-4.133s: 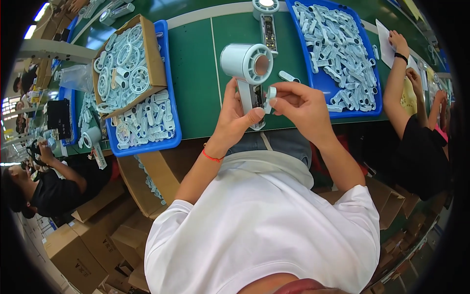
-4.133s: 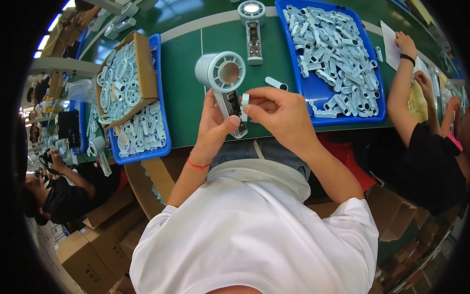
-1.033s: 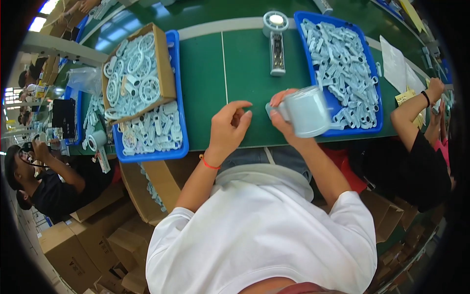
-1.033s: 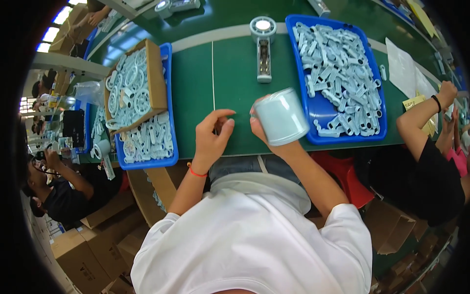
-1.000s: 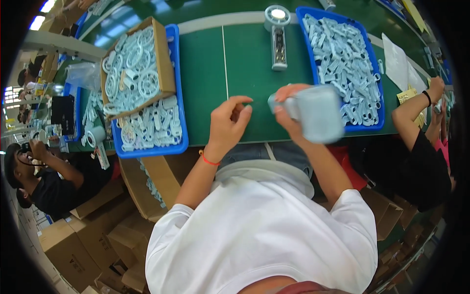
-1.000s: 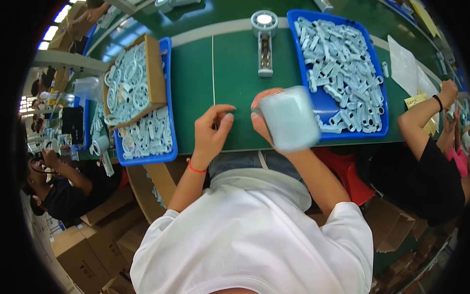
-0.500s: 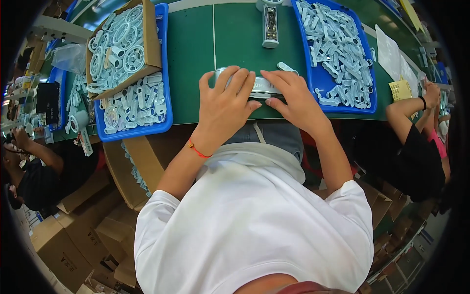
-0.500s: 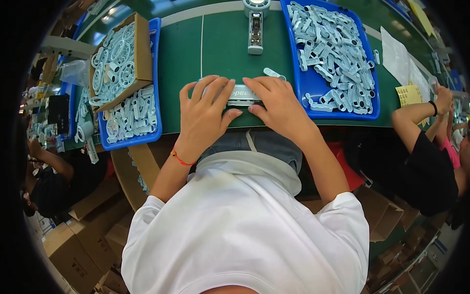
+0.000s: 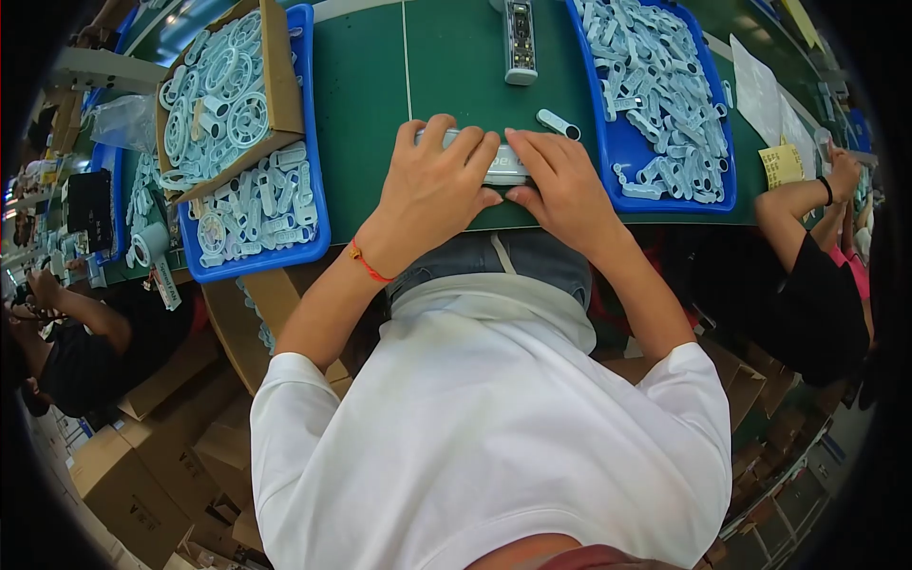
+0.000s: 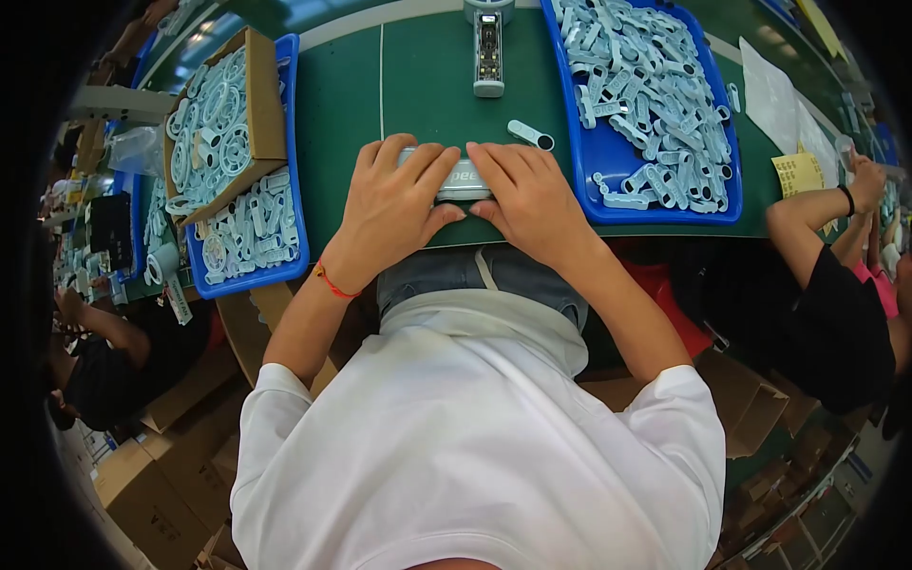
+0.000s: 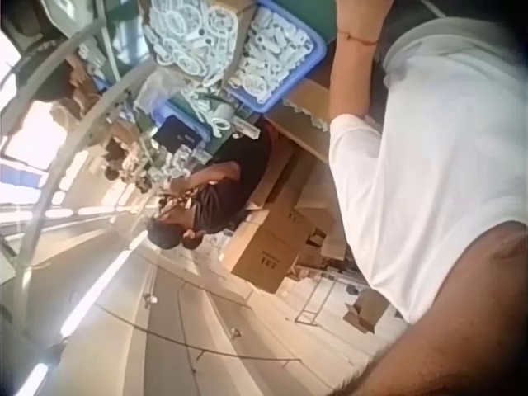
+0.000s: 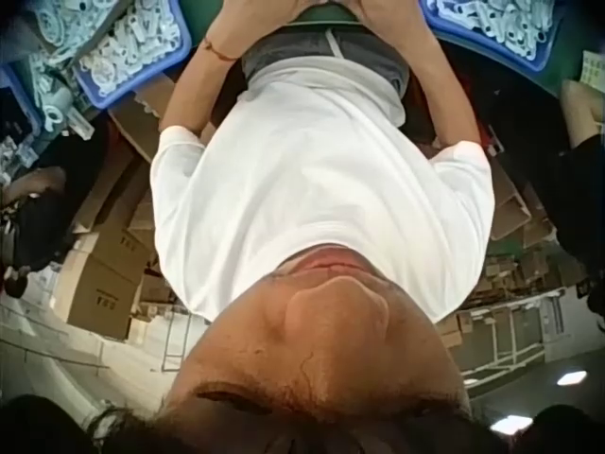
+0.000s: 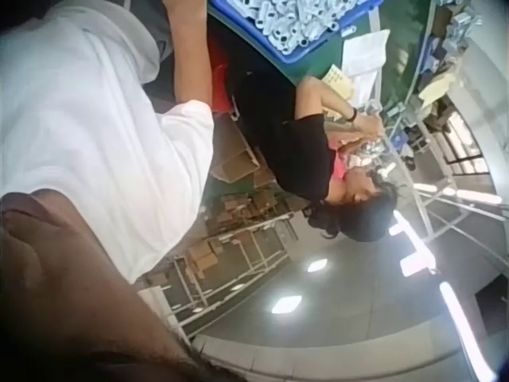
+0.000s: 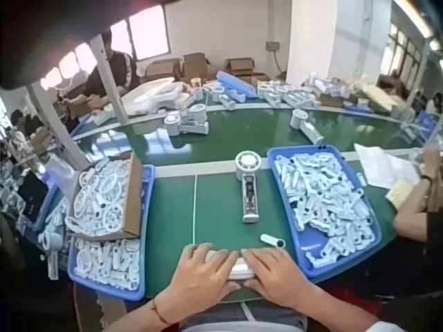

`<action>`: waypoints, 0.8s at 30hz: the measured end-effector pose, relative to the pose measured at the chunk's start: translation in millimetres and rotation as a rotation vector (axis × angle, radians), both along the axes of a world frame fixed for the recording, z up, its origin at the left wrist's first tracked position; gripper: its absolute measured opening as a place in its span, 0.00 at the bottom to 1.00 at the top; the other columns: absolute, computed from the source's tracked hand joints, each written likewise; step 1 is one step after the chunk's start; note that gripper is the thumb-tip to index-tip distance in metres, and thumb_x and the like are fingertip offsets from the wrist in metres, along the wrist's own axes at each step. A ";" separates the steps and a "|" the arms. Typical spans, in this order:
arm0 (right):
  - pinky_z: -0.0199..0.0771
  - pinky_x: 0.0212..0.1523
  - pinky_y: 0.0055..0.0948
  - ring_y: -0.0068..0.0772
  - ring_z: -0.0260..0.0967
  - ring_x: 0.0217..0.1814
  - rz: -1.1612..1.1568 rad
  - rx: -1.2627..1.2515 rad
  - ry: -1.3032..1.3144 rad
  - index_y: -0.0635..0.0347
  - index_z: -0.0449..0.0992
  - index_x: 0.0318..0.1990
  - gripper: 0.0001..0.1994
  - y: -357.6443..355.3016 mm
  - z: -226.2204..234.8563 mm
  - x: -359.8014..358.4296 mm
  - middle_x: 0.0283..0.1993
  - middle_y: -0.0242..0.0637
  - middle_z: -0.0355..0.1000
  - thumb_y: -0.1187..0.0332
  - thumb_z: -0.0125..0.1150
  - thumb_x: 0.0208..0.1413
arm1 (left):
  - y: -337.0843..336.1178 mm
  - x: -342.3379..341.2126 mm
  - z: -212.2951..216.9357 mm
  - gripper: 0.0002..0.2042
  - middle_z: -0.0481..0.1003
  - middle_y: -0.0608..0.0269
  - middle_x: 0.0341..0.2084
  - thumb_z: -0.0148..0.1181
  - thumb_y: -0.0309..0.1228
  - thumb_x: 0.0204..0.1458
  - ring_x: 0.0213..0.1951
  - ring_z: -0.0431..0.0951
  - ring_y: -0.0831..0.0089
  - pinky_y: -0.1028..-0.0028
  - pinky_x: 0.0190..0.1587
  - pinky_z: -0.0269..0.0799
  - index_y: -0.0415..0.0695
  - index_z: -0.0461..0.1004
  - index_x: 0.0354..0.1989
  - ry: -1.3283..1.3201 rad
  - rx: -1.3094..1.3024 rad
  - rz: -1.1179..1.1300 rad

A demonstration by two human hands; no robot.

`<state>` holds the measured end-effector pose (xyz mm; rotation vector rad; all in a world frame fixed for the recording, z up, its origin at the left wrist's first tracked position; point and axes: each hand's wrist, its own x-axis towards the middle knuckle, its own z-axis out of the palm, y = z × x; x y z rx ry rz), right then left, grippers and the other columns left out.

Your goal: Assembling components and checking fit for handheld hair dryer units at a factory workstation.

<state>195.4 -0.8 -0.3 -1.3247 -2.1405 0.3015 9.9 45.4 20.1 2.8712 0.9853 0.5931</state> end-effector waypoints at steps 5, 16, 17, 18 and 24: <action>0.63 0.51 0.34 0.43 0.64 0.50 -0.070 -0.149 0.131 0.66 0.63 0.54 0.28 -10.1 5.5 -4.5 0.50 0.44 0.65 0.72 0.63 0.43 | -13.9 -5.3 3.3 0.29 0.65 0.57 0.47 0.64 0.41 0.44 0.53 0.63 0.63 0.61 0.56 0.55 0.40 0.63 0.52 -0.775 -0.011 0.203; 0.63 0.51 0.25 0.27 0.61 0.54 -0.080 -0.588 1.378 0.69 0.54 0.59 0.33 -0.2 19.6 -21.4 0.52 0.40 0.63 0.64 0.63 0.50 | 0.6 30.2 0.2 0.28 0.65 0.54 0.49 0.57 0.39 0.52 0.51 0.67 0.66 0.68 0.51 0.64 0.36 0.58 0.56 -1.163 -1.194 -0.017; 0.63 0.51 0.25 0.27 0.61 0.54 -0.076 -0.575 1.377 0.69 0.54 0.59 0.33 4.0 23.2 -19.7 0.52 0.40 0.63 0.64 0.63 0.50 | 7.1 33.0 4.4 0.26 0.67 0.55 0.46 0.57 0.38 0.52 0.49 0.68 0.67 0.69 0.48 0.66 0.35 0.60 0.55 -1.111 -1.167 0.019; 0.63 0.51 0.25 0.27 0.61 0.53 -0.082 -0.549 1.331 0.68 0.53 0.59 0.34 8.3 29.6 -18.4 0.52 0.40 0.63 0.65 0.64 0.49 | 13.6 34.7 10.3 0.26 0.67 0.55 0.46 0.57 0.38 0.52 0.49 0.68 0.67 0.69 0.48 0.66 0.35 0.60 0.55 -1.109 -1.158 0.009; 0.68 0.37 0.23 0.23 0.67 0.36 -0.280 -0.271 1.045 0.66 0.56 0.57 0.27 98.1 61.9 23.2 0.41 0.38 0.68 0.69 0.56 0.50 | 110.8 44.9 56.6 0.13 0.71 0.65 0.20 0.49 0.36 0.55 0.23 0.66 0.81 0.80 0.27 0.64 0.38 0.74 0.36 -0.912 -0.471 0.286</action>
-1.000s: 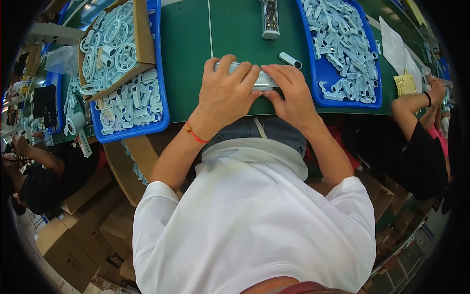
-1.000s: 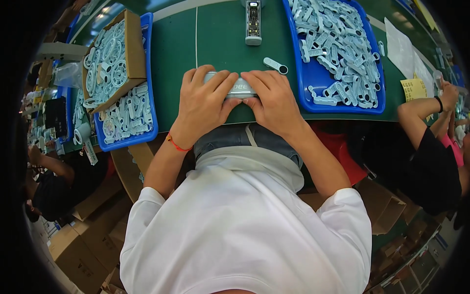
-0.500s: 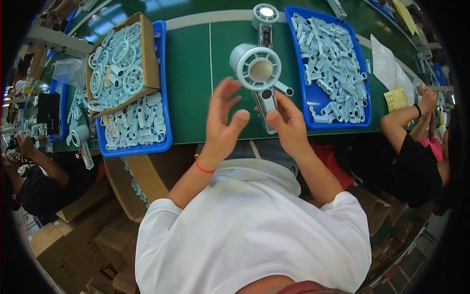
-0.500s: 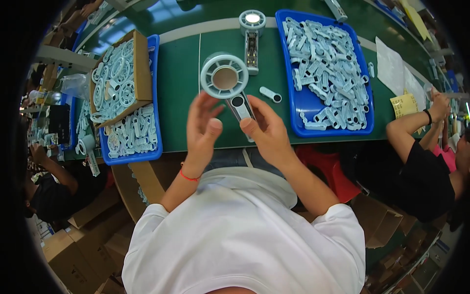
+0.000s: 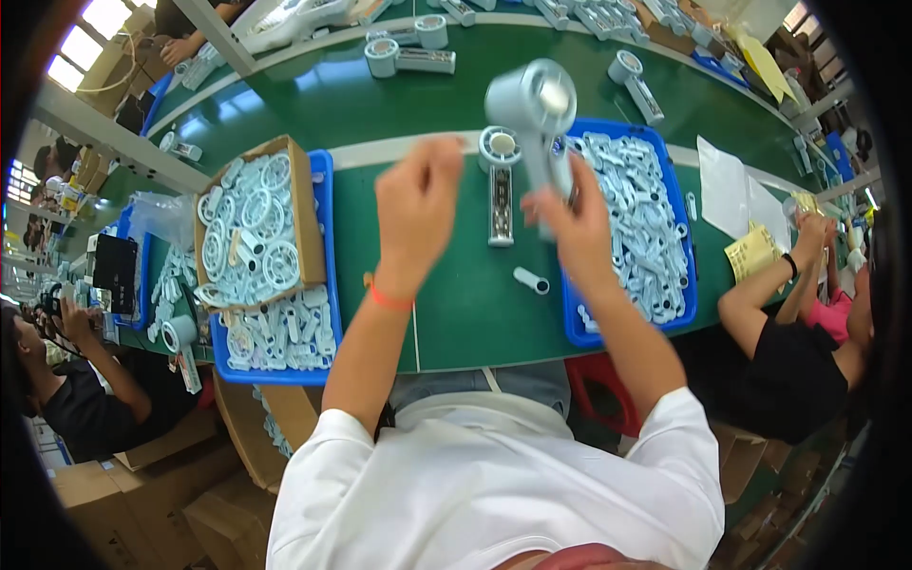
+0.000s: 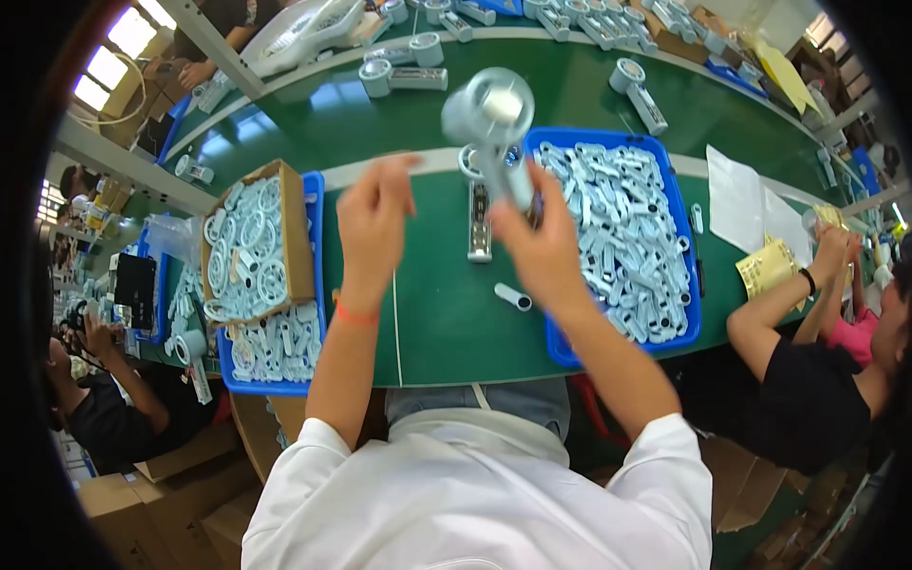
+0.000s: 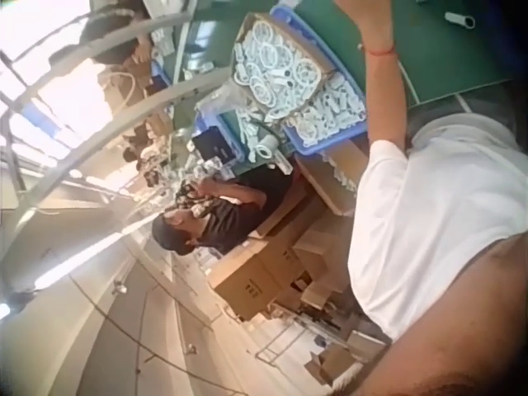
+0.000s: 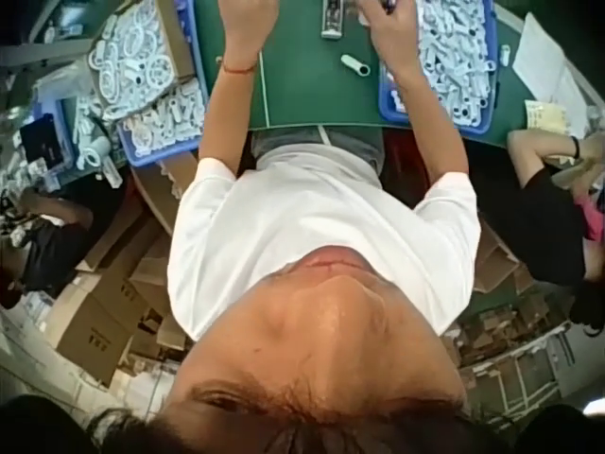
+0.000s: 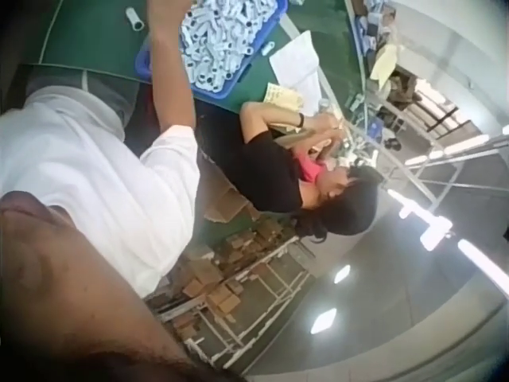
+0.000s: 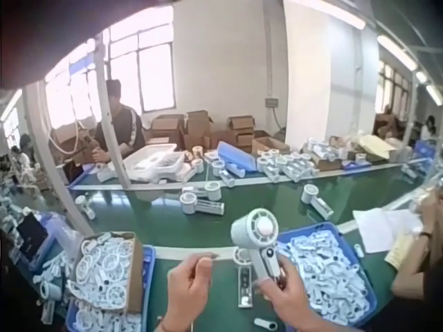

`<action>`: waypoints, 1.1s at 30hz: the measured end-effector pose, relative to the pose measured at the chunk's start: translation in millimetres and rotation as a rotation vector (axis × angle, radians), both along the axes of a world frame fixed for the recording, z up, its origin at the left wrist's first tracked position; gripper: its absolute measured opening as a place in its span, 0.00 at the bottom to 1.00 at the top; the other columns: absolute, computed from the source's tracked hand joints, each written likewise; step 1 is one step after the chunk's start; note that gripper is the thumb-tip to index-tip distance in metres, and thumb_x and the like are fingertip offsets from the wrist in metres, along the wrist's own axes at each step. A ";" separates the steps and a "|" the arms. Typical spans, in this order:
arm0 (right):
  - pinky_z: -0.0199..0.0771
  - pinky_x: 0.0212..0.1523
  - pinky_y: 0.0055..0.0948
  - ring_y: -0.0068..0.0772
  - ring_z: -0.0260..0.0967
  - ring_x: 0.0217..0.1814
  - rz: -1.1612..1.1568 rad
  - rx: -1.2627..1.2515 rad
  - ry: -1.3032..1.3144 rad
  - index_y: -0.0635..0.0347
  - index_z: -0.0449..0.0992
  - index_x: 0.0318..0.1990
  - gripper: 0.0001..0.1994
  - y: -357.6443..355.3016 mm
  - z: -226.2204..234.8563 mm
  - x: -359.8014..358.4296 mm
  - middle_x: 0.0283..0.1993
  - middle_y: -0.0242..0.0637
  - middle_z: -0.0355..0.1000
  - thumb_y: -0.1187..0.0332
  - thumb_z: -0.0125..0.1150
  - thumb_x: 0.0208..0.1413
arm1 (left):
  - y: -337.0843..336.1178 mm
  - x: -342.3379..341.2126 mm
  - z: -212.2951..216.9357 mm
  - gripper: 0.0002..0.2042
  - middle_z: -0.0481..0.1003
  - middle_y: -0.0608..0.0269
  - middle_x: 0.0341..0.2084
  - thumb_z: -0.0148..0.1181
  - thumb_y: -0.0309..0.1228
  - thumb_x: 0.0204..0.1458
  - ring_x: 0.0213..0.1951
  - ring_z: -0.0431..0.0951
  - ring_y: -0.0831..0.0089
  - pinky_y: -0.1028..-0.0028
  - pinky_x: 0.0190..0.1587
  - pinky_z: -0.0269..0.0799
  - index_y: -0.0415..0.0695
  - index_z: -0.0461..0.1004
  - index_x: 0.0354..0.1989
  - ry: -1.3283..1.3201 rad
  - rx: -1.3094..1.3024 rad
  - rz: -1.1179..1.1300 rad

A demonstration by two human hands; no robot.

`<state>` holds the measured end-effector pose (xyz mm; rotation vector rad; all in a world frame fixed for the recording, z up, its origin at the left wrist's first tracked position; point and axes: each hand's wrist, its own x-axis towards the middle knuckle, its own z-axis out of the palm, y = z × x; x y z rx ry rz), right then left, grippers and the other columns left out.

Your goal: Assembling components and checking fit for handheld hair dryer units at a factory workstation.

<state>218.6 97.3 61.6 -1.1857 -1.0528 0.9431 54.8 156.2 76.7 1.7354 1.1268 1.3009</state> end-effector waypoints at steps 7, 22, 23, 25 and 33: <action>0.69 0.40 0.38 0.52 0.68 0.35 -0.240 -0.277 -0.798 0.72 0.72 0.35 0.20 218.2 -51.9 98.2 0.30 0.53 0.69 0.58 0.51 0.46 | 196.2 32.2 -58.0 0.29 0.73 0.59 0.18 0.49 0.43 0.53 0.17 0.72 0.73 0.74 0.25 0.68 0.50 0.52 0.63 0.329 -0.239 0.083; 0.57 0.54 0.57 0.49 0.48 0.64 -0.048 -0.018 -1.507 0.50 0.68 0.51 0.23 389.5 -50.2 1.2 0.59 0.37 0.58 0.58 0.62 0.45 | 159.7 19.0 -35.9 0.11 0.74 0.43 0.24 0.45 0.38 0.51 0.28 0.74 0.44 0.54 0.35 0.71 0.49 0.72 0.36 0.830 -0.153 0.184; 0.57 0.54 0.58 0.48 0.49 0.63 0.014 -0.176 -1.539 0.50 0.69 0.49 0.21 388.5 -38.9 -0.7 0.58 0.36 0.59 0.58 0.61 0.46 | 131.4 10.3 -32.3 0.10 0.74 0.43 0.23 0.46 0.37 0.51 0.28 0.74 0.45 0.54 0.33 0.71 0.50 0.72 0.36 0.898 -0.171 0.154; 0.66 0.50 0.50 0.51 0.55 0.56 -0.007 -0.221 -1.730 0.53 0.68 0.49 0.24 387.4 -34.9 13.2 0.57 0.33 0.59 0.58 0.62 0.43 | 92.4 7.6 -28.7 0.09 0.74 0.44 0.22 0.46 0.36 0.51 0.27 0.74 0.45 0.55 0.31 0.71 0.50 0.71 0.37 0.949 -0.181 0.099; 0.66 0.48 0.37 0.40 0.62 0.51 0.429 0.862 -1.328 0.53 0.73 0.39 0.16 180.1 82.4 40.0 0.44 0.33 0.67 0.72 0.62 0.37 | -5.3 -53.7 -0.7 0.29 0.75 0.57 0.25 0.61 0.46 0.43 0.23 0.76 0.66 0.69 0.24 0.69 0.49 0.65 0.54 0.547 -0.081 0.243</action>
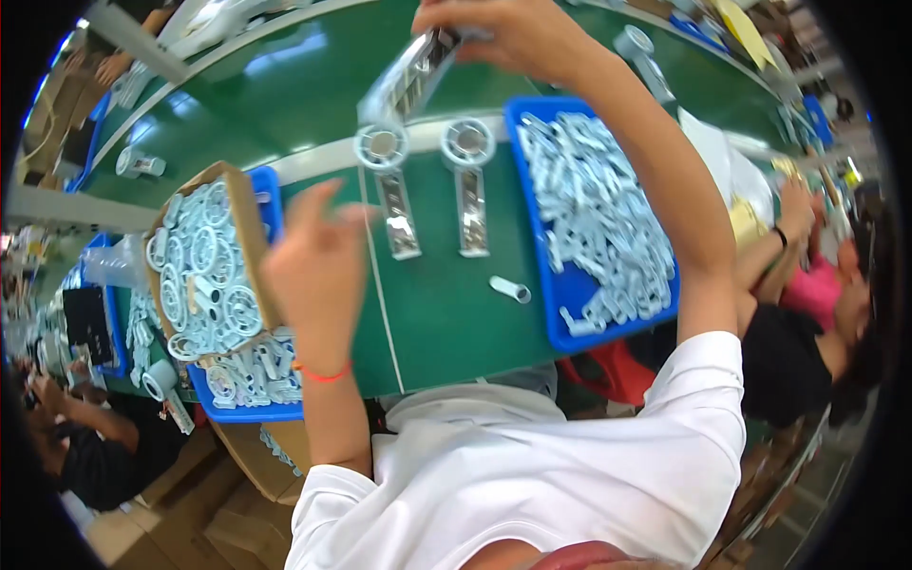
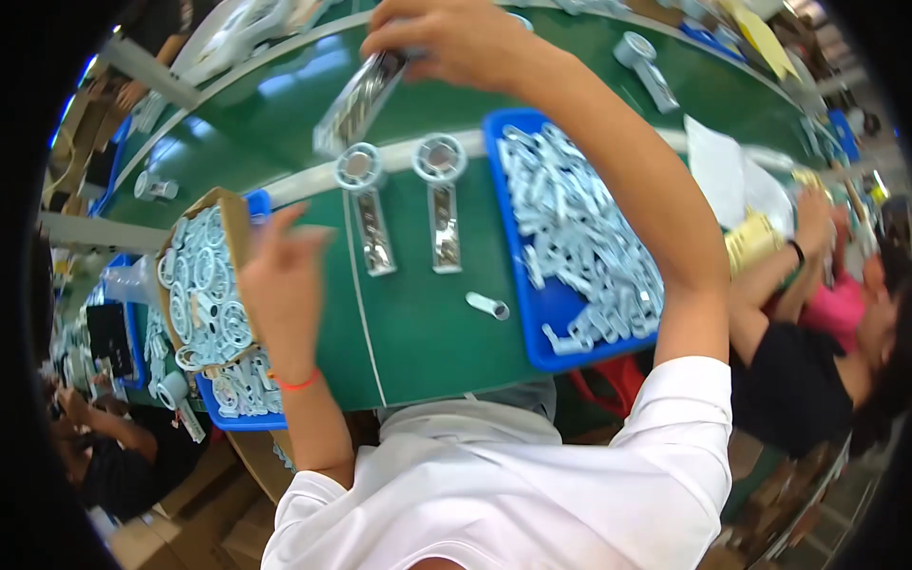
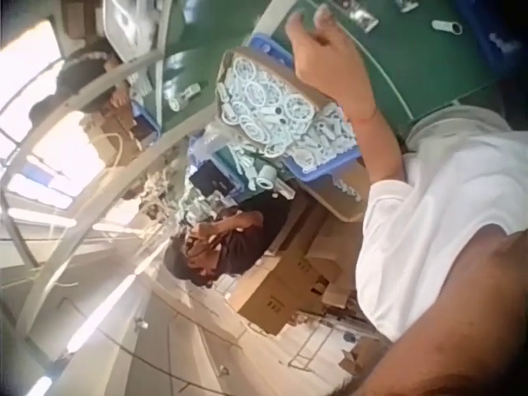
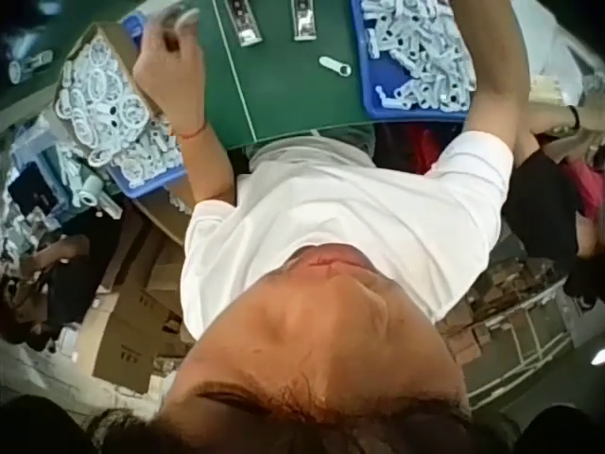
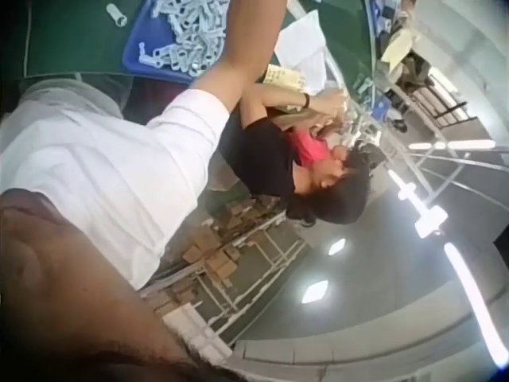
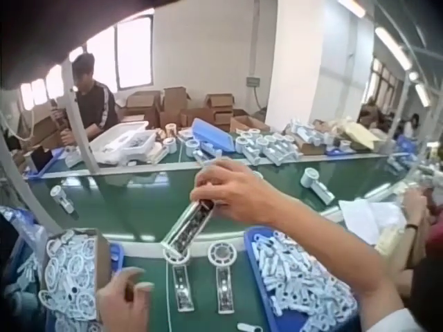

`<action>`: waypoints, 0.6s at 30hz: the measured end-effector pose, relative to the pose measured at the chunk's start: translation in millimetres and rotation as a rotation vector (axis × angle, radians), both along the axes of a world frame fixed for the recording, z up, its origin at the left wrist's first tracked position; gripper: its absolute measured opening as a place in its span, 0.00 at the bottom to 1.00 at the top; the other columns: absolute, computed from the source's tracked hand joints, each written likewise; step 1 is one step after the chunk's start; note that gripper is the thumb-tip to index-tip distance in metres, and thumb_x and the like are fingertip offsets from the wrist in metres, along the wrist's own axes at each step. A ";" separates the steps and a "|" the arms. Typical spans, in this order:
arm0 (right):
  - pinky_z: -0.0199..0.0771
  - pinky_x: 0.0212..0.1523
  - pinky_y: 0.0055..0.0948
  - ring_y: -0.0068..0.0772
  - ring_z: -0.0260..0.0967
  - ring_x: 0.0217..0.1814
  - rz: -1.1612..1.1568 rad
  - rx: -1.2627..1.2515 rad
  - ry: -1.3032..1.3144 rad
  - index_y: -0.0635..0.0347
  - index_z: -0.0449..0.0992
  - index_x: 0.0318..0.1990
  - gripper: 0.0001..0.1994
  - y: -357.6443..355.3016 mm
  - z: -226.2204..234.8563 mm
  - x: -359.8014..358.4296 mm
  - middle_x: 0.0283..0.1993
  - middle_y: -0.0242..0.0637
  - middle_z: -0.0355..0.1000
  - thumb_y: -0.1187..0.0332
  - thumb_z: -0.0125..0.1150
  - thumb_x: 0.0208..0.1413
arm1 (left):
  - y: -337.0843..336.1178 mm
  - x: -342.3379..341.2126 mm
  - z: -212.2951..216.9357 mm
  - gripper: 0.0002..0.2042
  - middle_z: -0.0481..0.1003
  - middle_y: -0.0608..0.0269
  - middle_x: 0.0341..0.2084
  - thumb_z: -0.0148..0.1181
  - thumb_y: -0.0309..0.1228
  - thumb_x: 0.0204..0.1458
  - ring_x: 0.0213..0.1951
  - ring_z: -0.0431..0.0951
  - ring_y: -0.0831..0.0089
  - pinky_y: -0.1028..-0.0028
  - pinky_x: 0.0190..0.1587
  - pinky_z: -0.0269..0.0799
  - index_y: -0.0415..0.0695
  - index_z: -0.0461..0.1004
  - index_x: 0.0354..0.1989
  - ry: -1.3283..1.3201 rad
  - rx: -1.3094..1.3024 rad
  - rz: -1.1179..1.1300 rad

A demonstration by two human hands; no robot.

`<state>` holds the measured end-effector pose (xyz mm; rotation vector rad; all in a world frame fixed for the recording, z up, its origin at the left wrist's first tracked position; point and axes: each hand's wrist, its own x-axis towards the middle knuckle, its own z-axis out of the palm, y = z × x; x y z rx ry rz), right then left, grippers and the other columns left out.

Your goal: Assembling components and checking fit for handheld hair dryer units at a factory workstation.

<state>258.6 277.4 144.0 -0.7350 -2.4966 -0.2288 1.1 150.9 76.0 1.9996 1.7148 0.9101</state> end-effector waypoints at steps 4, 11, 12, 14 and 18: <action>0.66 0.50 0.36 0.40 0.62 0.54 0.151 0.001 -0.002 0.53 0.72 0.43 0.20 -109.3 -8.4 -20.4 0.47 0.34 0.67 0.78 0.63 0.37 | -23.3 29.0 22.7 0.31 0.70 0.58 0.37 0.60 0.34 0.46 0.33 0.74 0.71 0.73 0.27 0.71 0.39 0.54 0.57 -1.072 -0.380 -0.499; 0.67 0.44 0.41 0.51 0.67 0.45 -1.040 -0.542 -0.001 0.60 0.68 0.44 0.16 -169.3 -98.2 59.0 0.40 0.50 0.70 0.68 0.60 0.46 | -86.1 35.3 -36.2 0.27 0.68 0.61 0.33 0.61 0.25 0.44 0.23 0.71 0.77 0.78 0.24 0.69 0.40 0.55 0.52 -1.178 -0.757 -0.503; 0.67 0.43 0.42 0.53 0.68 0.43 -1.100 -0.535 0.054 0.61 0.68 0.43 0.15 -170.9 -123.1 66.3 0.37 0.52 0.71 0.68 0.59 0.46 | -93.5 34.9 -39.1 0.26 0.68 0.62 0.34 0.62 0.26 0.43 0.24 0.71 0.78 0.78 0.24 0.69 0.41 0.58 0.50 -1.196 -0.760 -0.489; 0.67 0.42 0.43 0.53 0.68 0.40 -1.042 -0.606 0.128 0.60 0.68 0.41 0.14 -175.9 -116.8 55.9 0.34 0.52 0.71 0.67 0.57 0.46 | -105.5 29.9 -49.8 0.27 0.68 0.61 0.35 0.63 0.27 0.42 0.24 0.71 0.78 0.79 0.25 0.69 0.41 0.57 0.50 -1.151 -0.736 -0.466; 0.70 0.33 0.37 0.45 0.71 0.29 -1.006 -0.418 0.151 0.53 0.69 0.48 0.18 -181.2 -100.9 52.1 0.27 0.47 0.71 0.73 0.52 0.45 | -113.1 17.0 -62.5 0.31 0.68 0.60 0.38 0.65 0.27 0.41 0.30 0.70 0.80 0.81 0.29 0.69 0.39 0.56 0.53 -1.043 -0.696 -0.454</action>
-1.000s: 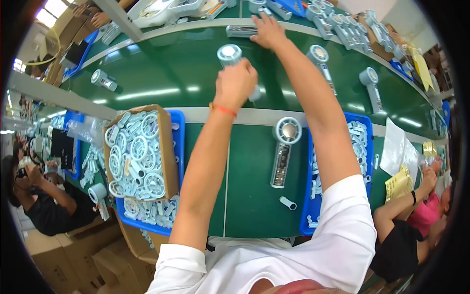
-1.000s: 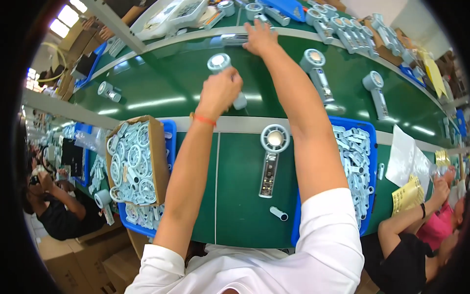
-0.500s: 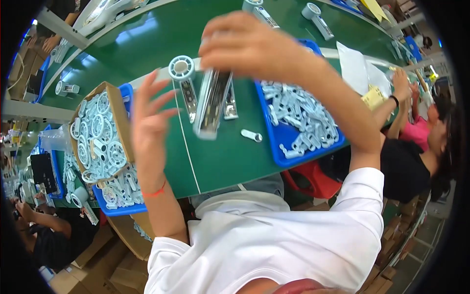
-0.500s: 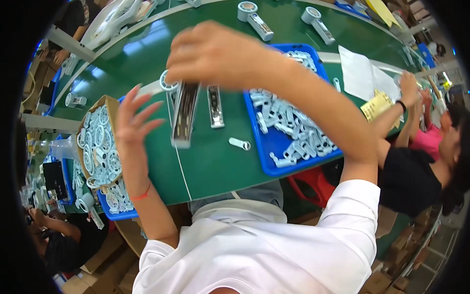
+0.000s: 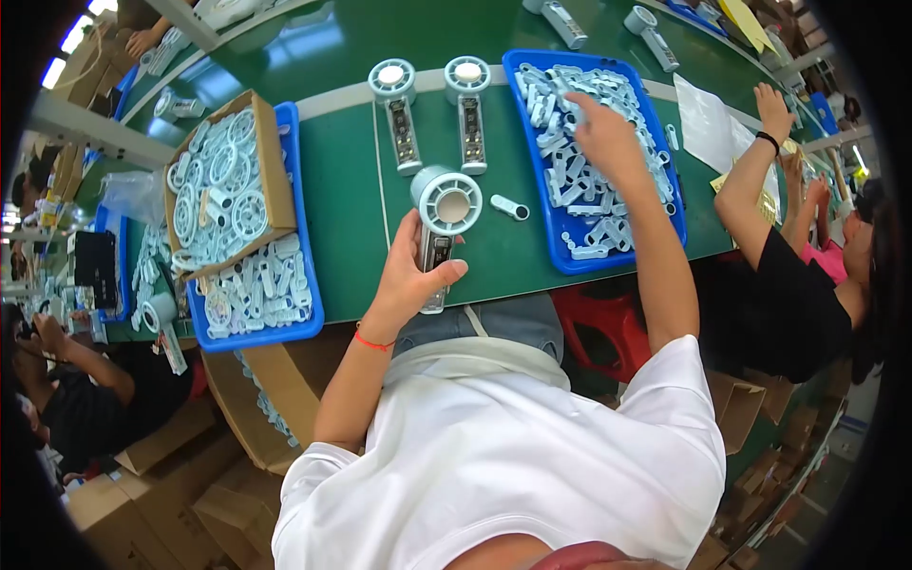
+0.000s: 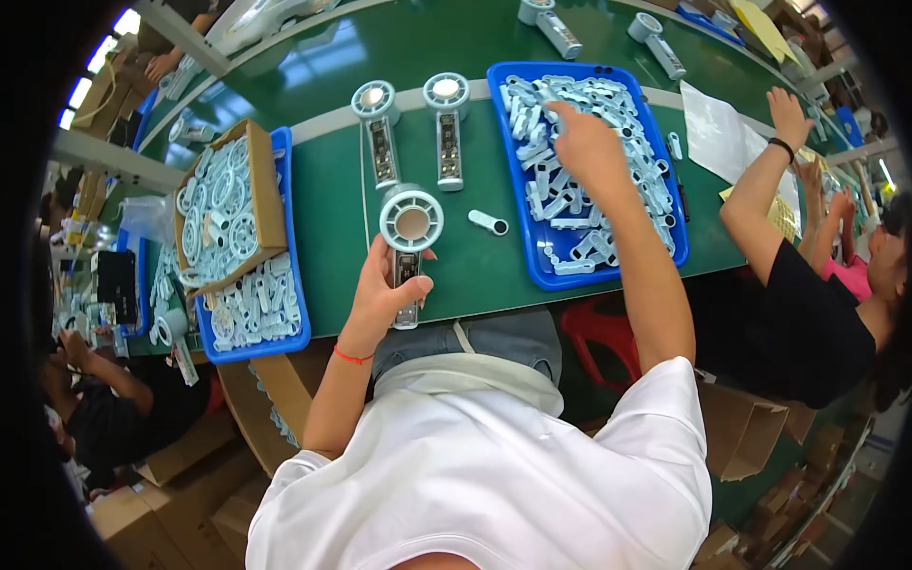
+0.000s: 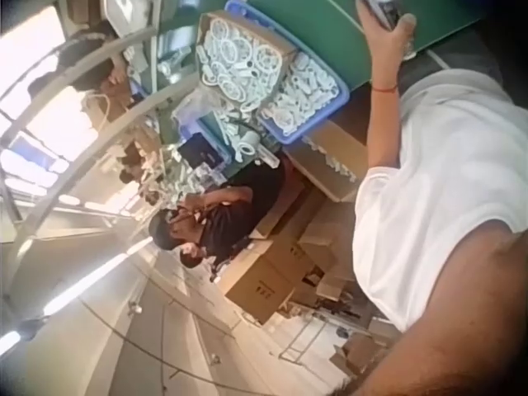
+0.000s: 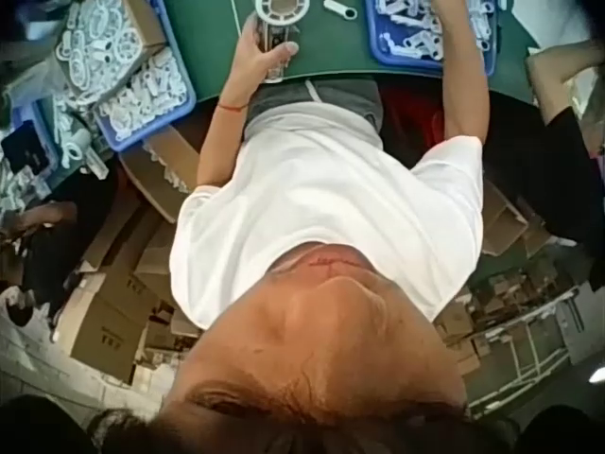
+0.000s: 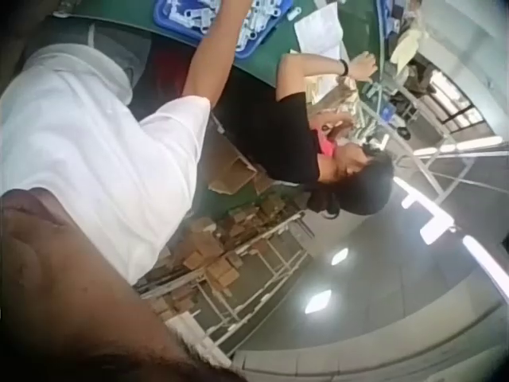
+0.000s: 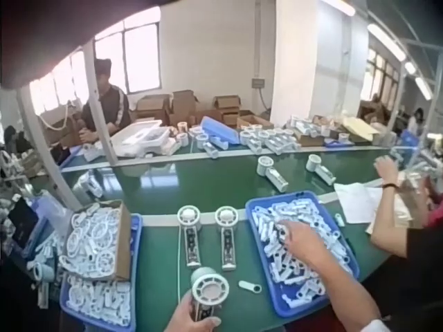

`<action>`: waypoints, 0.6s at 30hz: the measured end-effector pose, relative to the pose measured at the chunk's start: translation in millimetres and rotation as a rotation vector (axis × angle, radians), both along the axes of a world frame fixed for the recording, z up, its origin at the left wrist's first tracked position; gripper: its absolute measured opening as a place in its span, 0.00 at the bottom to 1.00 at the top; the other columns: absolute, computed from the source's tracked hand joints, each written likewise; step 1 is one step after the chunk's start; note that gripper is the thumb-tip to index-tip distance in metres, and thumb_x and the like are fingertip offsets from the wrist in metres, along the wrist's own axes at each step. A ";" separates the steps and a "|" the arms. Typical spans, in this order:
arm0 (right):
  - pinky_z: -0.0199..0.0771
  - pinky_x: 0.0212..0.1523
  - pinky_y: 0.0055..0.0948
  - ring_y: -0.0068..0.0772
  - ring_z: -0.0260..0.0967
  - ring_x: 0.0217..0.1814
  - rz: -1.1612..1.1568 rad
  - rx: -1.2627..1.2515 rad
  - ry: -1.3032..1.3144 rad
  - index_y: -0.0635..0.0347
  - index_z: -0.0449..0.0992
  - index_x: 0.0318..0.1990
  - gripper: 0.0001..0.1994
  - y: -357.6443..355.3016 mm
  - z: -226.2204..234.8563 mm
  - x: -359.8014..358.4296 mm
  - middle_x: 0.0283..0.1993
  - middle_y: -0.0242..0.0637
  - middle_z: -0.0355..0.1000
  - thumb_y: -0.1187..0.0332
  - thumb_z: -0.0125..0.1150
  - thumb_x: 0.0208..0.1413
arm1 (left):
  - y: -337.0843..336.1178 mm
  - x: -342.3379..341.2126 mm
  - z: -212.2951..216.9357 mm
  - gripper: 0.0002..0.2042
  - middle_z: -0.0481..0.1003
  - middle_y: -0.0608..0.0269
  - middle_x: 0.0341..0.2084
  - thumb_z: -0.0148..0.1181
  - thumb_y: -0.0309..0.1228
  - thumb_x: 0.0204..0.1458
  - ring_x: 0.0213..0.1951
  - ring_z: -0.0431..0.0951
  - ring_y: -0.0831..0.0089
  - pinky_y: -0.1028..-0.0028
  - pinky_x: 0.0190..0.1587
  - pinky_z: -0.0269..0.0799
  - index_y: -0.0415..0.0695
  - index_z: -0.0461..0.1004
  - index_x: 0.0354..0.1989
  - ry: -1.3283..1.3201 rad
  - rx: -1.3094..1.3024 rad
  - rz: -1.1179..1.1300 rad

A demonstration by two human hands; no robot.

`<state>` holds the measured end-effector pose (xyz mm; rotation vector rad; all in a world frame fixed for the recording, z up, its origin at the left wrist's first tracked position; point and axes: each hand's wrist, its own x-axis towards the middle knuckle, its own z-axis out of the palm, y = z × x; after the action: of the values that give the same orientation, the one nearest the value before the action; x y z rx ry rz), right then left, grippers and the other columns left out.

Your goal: Assembling components and checking fit for handheld hair dryer units at a factory workstation.

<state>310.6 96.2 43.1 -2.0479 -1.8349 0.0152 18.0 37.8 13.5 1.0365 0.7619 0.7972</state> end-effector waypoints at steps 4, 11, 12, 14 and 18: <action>0.68 0.27 0.18 0.19 0.68 0.24 0.184 -0.280 0.886 0.63 0.71 0.37 0.09 -33.7 35.3 -17.6 0.23 0.33 0.70 0.74 0.57 0.46 | -4.7 -9.5 -8.7 0.27 0.68 0.59 0.40 0.60 0.27 0.44 0.32 0.70 0.78 0.79 0.32 0.69 0.39 0.56 0.53 -0.168 -0.078 0.080; 0.67 0.31 0.30 0.35 0.68 0.32 0.455 -0.189 0.599 0.56 0.77 0.36 0.12 -107.0 -32.6 -106.6 0.30 0.37 0.68 0.73 0.65 0.39 | -8.0 -14.2 -14.5 0.21 0.69 0.51 0.43 0.56 0.28 0.48 0.33 0.73 0.73 0.75 0.36 0.71 0.36 0.58 0.50 -0.243 -0.174 0.197; 0.67 0.30 0.30 0.34 0.68 0.32 0.540 -0.037 0.309 0.55 0.76 0.35 0.13 -105.0 -27.3 -105.2 0.30 0.35 0.68 0.73 0.65 0.37 | -8.5 -16.2 -16.6 0.24 0.70 0.47 0.43 0.55 0.31 0.49 0.34 0.73 0.71 0.75 0.36 0.71 0.36 0.58 0.52 -0.196 -0.188 0.187; 0.67 0.28 0.29 0.29 0.67 0.33 0.706 0.159 -0.042 0.54 0.75 0.32 0.15 -100.8 -30.9 -103.4 0.30 0.31 0.68 0.72 0.65 0.30 | -6.9 -14.0 -14.6 0.24 0.70 0.46 0.44 0.55 0.31 0.49 0.35 0.73 0.70 0.75 0.37 0.71 0.36 0.58 0.53 -0.191 -0.193 0.176; 0.69 0.29 0.27 0.32 0.68 0.34 0.731 0.021 -0.102 0.56 0.75 0.34 0.15 -97.3 -19.1 -103.0 0.31 0.34 0.68 0.75 0.65 0.33 | -7.8 -10.9 -11.1 0.22 0.70 0.52 0.42 0.59 0.32 0.49 0.34 0.74 0.73 0.76 0.37 0.72 0.37 0.58 0.48 -0.217 -0.079 0.143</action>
<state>207.7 -1.2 24.0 -1.2769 -2.5253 0.0899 7.1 30.0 2.4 0.8158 0.6802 0.9776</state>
